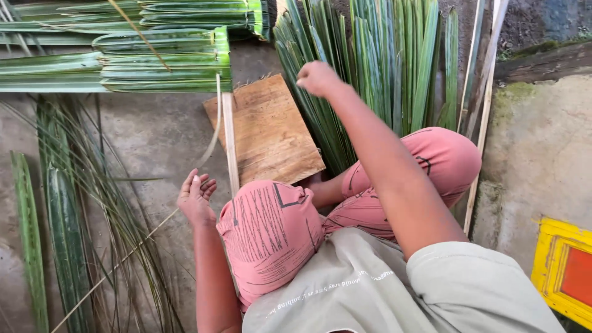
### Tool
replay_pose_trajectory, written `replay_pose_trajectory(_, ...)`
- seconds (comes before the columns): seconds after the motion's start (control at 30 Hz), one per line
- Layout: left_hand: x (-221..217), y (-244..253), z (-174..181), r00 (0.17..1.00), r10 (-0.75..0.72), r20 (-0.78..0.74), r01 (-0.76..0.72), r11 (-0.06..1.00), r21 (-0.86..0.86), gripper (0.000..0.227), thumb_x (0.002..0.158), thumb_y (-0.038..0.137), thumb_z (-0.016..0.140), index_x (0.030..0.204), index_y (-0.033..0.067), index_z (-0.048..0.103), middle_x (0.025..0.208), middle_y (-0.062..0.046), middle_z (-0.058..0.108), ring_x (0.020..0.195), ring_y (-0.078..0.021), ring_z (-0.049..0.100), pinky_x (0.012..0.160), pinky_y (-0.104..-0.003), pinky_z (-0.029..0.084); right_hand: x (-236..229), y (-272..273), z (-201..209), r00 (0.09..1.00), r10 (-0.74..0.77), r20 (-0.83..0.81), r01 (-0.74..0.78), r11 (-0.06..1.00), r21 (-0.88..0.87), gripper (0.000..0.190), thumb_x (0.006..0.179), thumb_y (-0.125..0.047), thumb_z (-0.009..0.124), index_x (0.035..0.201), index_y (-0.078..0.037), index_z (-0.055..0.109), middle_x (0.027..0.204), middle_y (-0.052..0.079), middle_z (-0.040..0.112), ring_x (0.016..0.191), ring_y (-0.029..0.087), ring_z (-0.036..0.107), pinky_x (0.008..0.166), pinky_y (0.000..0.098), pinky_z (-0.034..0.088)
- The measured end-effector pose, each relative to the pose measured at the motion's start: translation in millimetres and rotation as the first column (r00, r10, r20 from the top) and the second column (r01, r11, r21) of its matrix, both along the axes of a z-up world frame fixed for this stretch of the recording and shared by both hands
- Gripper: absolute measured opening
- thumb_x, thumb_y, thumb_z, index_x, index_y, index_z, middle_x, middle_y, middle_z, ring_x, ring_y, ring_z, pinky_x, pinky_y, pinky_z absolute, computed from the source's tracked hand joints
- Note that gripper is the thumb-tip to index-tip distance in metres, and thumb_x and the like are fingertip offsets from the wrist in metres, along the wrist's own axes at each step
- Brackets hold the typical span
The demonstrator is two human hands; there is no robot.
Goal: Weaving palm leaves by folding them over a wooden board and securing them with thin wooden pins
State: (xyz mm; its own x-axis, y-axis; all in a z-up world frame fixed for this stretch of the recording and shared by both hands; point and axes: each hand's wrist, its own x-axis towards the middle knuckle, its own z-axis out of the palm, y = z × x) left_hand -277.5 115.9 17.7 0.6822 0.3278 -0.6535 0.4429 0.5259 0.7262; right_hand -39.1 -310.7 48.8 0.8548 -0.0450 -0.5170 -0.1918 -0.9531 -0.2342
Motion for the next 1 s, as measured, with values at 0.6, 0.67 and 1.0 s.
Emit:
replay_pose_trajectory(0.6, 76, -49, 27, 0.989, -0.116, 0.088, 0.112, 0.992, 0.048, 0.020, 0.102, 0.011, 0.063, 0.120, 0.0088, 0.072, 0.095, -0.016, 0.075, 0.073, -0.0224, 0.078, 0.063, -0.029, 0.068, -93, -58, -118, 0.403, -0.891, 0.209, 0.902, 0.425, 0.074, 0.013, 0.082, -0.034, 0.081, 0.087, -0.039, 0.071, 0.082, -0.024, 0.073, 0.094, 0.005, 0.072, 0.090, 0.0256, 0.057)
replay_pose_trajectory(0.67, 72, -45, 25, 0.991, -0.111, 0.077, 0.107, 0.993, 0.052, 0.020, 0.102, 0.011, 0.063, 0.121, 0.0085, 0.072, 0.095, -0.016, 0.075, 0.073, -0.0227, 0.078, 0.063, -0.030, 0.068, -95, -44, -95, 0.438, -0.873, 0.214, 0.886, 0.459, 0.060, 0.021, 0.081, -0.033, 0.083, 0.095, -0.035, 0.068, 0.084, -0.021, 0.074, 0.098, 0.009, 0.072, 0.093, 0.0303, 0.057)
replay_pose_trajectory(1.0, 48, -32, 14, 0.993, -0.114, 0.011, 0.113, 0.992, 0.052, 0.022, 0.103, 0.013, 0.063, 0.124, 0.0093, 0.069, 0.097, -0.015, 0.075, 0.075, -0.0209, 0.078, 0.064, -0.027, 0.068, -102, -32, -79, 0.519, -0.791, 0.324, 0.832, 0.554, 0.019, 0.053, 0.080, -0.065, 0.079, 0.116, -0.031, 0.060, 0.123, -0.003, 0.058, 0.120, 0.029, 0.064, 0.099, 0.0522, 0.055)
